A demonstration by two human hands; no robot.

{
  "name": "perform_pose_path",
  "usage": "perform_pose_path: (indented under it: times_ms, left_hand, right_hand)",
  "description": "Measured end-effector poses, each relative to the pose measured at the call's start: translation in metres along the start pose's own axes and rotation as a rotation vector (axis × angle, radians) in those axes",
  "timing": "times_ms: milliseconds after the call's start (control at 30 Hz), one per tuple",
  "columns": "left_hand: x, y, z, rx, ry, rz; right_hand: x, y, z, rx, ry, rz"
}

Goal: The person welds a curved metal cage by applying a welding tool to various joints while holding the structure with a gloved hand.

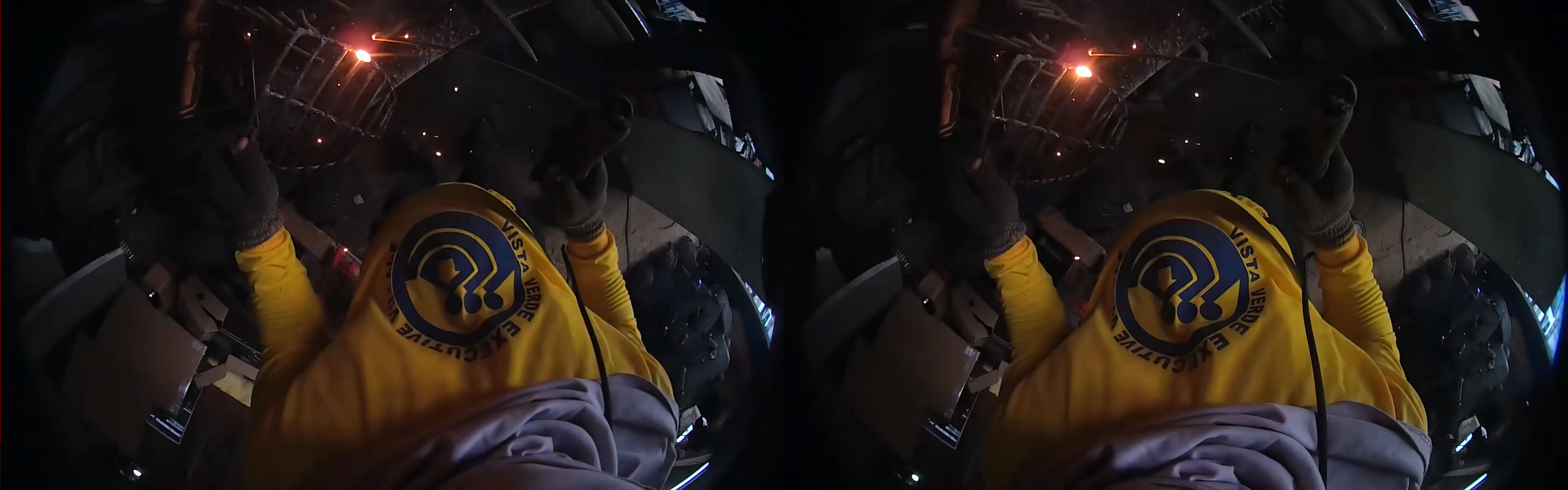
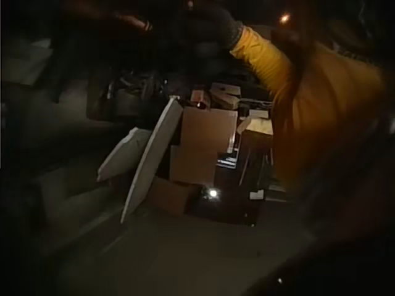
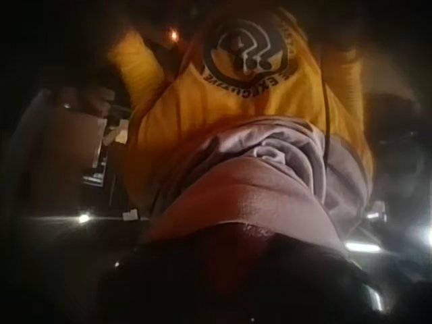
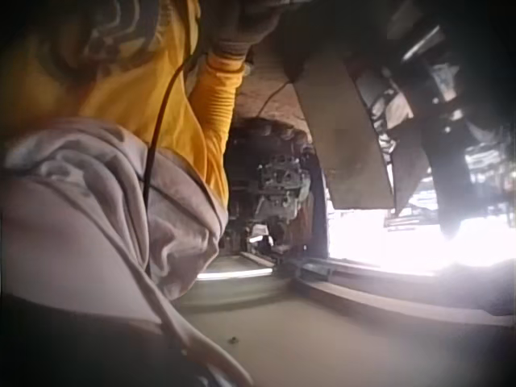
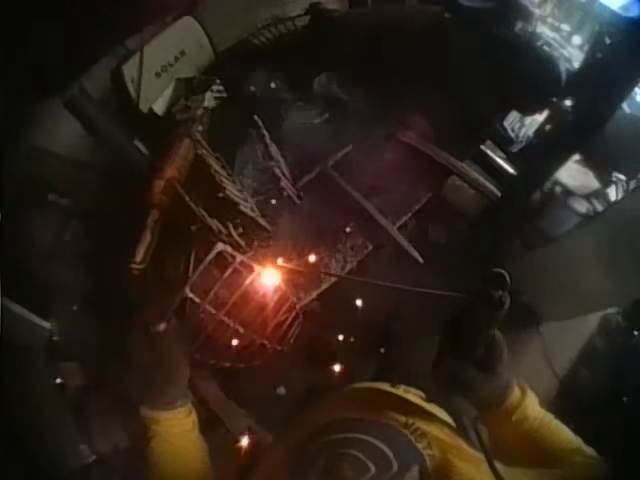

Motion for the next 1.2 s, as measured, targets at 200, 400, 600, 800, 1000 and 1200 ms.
perform_pose_path:
  times_ms: [200, 400, 600, 800, 1000, 1200]
  left_hand:
    - [0.023, -0.031, 0.055, 0.430, 0.541, 0.206]
    - [0.022, -0.033, 0.056, 0.394, 0.620, 0.260]
    - [0.020, -0.035, 0.056, 0.372, 0.638, 0.336]
    - [0.017, -0.040, 0.045, 0.328, 0.567, 0.420]
    - [0.046, -0.043, 0.047, 0.158, 0.306, 0.251]
    - [0.033, -0.038, 0.041, 0.149, 0.330, 0.265]
  right_hand:
    - [0.003, -0.004, -0.016, -0.216, -0.107, 0.025]
    - [0.006, -0.005, -0.023, -0.235, -0.185, 0.031]
    - [0.008, -0.006, -0.025, -0.221, -0.213, 0.051]
    - [0.005, -0.005, -0.020, -0.078, -0.165, 0.079]
    - [0.007, -0.005, -0.028, -0.233, -0.151, 0.048]
    - [0.007, -0.007, -0.032, -0.340, -0.120, 0.020]
Point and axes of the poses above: each hand's wrist, its own x-axis away from the middle knuckle, its own y-axis out of the back of the hand, z = x × y, the point moved 10 cm from there along -x, towards the middle knuckle, and after that the axes turned 8 degrees about y, right-handed, at the moved point
